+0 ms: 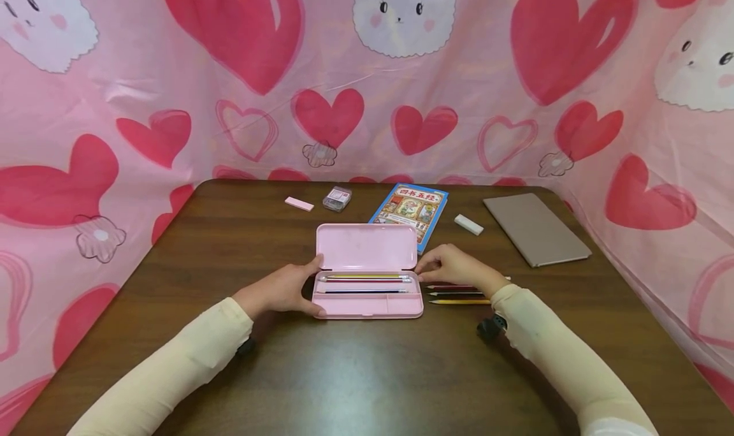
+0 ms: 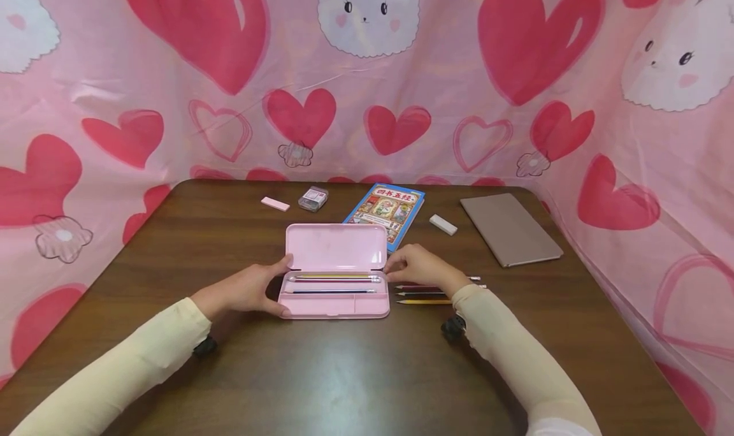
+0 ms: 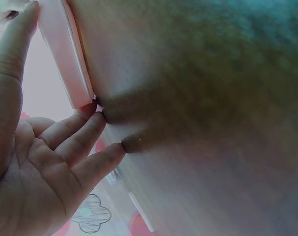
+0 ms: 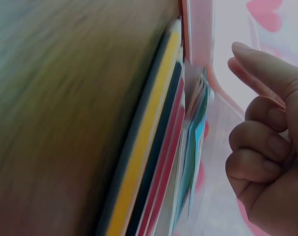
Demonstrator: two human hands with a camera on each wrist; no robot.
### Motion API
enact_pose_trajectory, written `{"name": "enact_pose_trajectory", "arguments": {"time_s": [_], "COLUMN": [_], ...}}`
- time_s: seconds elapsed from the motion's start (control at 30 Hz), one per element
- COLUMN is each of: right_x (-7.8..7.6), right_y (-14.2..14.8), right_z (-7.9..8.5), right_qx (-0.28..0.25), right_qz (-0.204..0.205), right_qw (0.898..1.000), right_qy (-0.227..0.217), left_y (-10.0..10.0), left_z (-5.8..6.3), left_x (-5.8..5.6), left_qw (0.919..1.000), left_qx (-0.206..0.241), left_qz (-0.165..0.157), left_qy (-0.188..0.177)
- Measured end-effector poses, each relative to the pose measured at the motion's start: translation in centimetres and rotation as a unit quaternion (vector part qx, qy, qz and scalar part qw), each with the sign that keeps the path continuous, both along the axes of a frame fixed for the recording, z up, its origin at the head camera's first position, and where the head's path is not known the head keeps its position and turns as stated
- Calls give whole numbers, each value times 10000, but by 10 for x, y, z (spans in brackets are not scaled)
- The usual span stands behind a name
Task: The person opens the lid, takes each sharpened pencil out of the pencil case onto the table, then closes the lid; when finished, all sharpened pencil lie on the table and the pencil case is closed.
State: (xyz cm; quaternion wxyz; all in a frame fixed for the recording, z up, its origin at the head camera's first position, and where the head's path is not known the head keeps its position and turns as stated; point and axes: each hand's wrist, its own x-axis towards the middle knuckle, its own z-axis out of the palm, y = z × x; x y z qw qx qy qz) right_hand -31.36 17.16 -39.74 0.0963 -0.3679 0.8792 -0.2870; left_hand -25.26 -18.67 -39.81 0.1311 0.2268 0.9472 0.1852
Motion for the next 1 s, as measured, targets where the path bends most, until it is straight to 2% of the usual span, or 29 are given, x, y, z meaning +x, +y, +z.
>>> {"name": "enact_pose_trajectory", "arguments": {"time_s": [0.27, 0.47, 0.8, 1.0], "right_x": [-2, -1, 4, 6], "right_y": [-18, -25, -35, -38], "right_z": [-7, -4, 2, 1], "right_qx": [184, 543, 1381, 1539], "right_qz": [196, 169, -78, -42], "right_qw": [9996, 9984, 9895, 9869], "right_qy": [-32, -54, 424, 483], "left_y": [0, 0, 1, 1], "left_z": [-1, 0, 2, 2], "left_x": [-1, 0, 0, 1], "left_qw": [9999, 9999, 9999, 9999], "left_qx": [28, 63, 23, 54], "left_qz": [61, 71, 79, 65], "left_qy": [-127, -110, -108, -116]}}
